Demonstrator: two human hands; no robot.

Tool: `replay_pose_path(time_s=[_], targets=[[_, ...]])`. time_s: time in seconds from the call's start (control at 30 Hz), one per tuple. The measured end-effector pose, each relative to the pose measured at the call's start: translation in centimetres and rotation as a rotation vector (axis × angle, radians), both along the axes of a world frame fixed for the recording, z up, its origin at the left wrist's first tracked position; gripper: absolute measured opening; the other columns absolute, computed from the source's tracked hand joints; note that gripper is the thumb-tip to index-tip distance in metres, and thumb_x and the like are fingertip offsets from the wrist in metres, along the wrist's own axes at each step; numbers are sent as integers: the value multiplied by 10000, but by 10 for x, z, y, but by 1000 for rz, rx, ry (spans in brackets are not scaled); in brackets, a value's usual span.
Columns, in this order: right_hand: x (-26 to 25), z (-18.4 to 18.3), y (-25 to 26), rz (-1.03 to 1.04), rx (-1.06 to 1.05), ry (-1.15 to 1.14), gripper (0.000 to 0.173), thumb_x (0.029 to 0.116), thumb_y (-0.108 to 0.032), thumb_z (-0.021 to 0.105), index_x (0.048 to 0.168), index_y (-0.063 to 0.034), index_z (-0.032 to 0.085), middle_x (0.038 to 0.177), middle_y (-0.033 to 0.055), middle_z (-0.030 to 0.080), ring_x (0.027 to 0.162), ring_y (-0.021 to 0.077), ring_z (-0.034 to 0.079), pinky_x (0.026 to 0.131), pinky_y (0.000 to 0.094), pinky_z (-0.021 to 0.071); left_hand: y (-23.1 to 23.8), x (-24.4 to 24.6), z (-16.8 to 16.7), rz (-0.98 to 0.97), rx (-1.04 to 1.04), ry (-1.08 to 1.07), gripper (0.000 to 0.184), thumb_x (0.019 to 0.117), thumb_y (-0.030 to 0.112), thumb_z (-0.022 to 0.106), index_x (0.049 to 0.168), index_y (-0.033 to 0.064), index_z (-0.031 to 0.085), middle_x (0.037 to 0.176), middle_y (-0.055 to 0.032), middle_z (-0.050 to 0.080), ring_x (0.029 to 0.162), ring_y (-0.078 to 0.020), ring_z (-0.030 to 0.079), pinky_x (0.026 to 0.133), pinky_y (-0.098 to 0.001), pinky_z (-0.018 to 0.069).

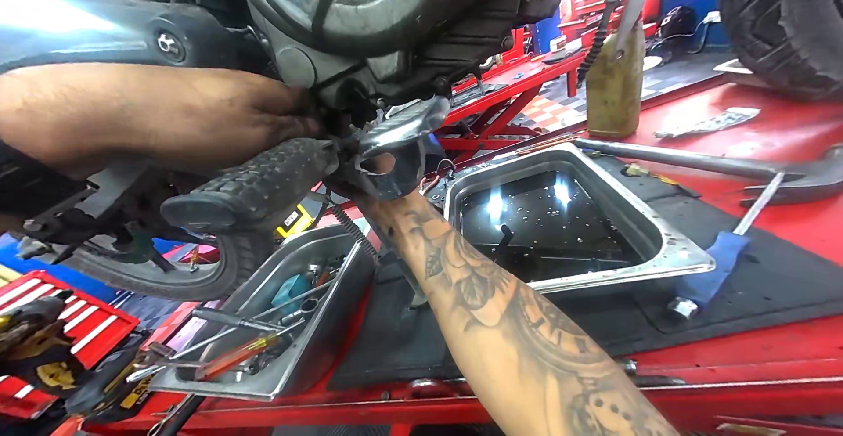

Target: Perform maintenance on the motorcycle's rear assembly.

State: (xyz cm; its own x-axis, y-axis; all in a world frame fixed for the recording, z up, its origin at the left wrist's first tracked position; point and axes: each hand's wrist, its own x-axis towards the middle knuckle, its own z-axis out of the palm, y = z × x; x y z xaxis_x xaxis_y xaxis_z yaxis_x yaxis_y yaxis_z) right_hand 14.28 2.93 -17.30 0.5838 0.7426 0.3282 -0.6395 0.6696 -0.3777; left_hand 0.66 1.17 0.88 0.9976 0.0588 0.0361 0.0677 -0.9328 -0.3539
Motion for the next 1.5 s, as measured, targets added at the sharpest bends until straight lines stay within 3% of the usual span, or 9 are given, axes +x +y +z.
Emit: replay_pose_path(time_s=[0.17,0.27,0.47,0.6,0.97,1.07,1.3,1.43,1.5], targets=[[-7,2,-17,16,42,4,204,1070,-262,516,1118,-90,615,918,69,660,816,182,659,698,376,590,39,1,-2,-41,-80,-72,374,1051,540,397,1152,309,673,971,86,707,857,-27,677,734,-340,599],[-8,3,-18,12,59,7,203,1067,-248,520,1117,-81,625,918,74,670,819,187,666,699,379,595,79,14,6,-59,-91,-12,406,1037,643,353,1143,367,632,928,101,686,773,8,661,609,-316,601],[-10,6,-25,-2,35,14,188,1070,-244,504,1087,-88,607,895,67,648,788,183,650,677,375,583,7,-4,-9,24,-120,-125,303,1064,407,436,1048,243,690,876,56,698,774,-61,667,684,-352,575],[-12,4,-26,-27,69,22,198,1079,-224,462,1079,-80,598,899,70,652,796,187,654,676,383,588,11,-7,-12,24,-92,-160,360,1048,501,407,1058,285,695,907,70,700,809,-67,675,697,-398,581],[-18,11,-27,-122,-76,41,243,1053,-284,560,1173,-82,622,990,86,667,864,196,660,727,399,586,3,6,7,-67,85,79,311,1070,423,413,1068,236,661,872,60,656,767,-37,632,679,-336,557],[-9,6,6,-196,-67,16,286,1000,-391,651,1089,-120,665,896,33,676,784,139,658,649,345,567,28,9,8,-127,143,45,317,1050,468,419,989,258,648,779,65,630,680,-59,620,580,-359,532],[-17,6,-17,-121,-47,20,244,1058,-290,559,1132,-71,633,940,81,666,820,186,659,698,378,586,34,3,2,-56,-18,-16,362,1038,529,406,1091,292,674,913,78,691,794,-39,666,679,-341,588],[7,-27,12,0,232,-133,261,1057,-199,535,1239,-22,596,1097,156,673,979,275,685,852,476,604,29,0,-5,-11,-123,-90,314,1040,500,437,1046,302,681,866,83,697,757,-46,671,641,-343,594],[-10,-9,-7,-14,66,-3,246,1061,-241,522,1208,-60,601,1045,118,661,936,238,663,808,442,587,26,-2,-7,-10,-156,-109,328,1045,493,425,1063,300,690,895,82,703,789,-44,676,674,-338,595]])
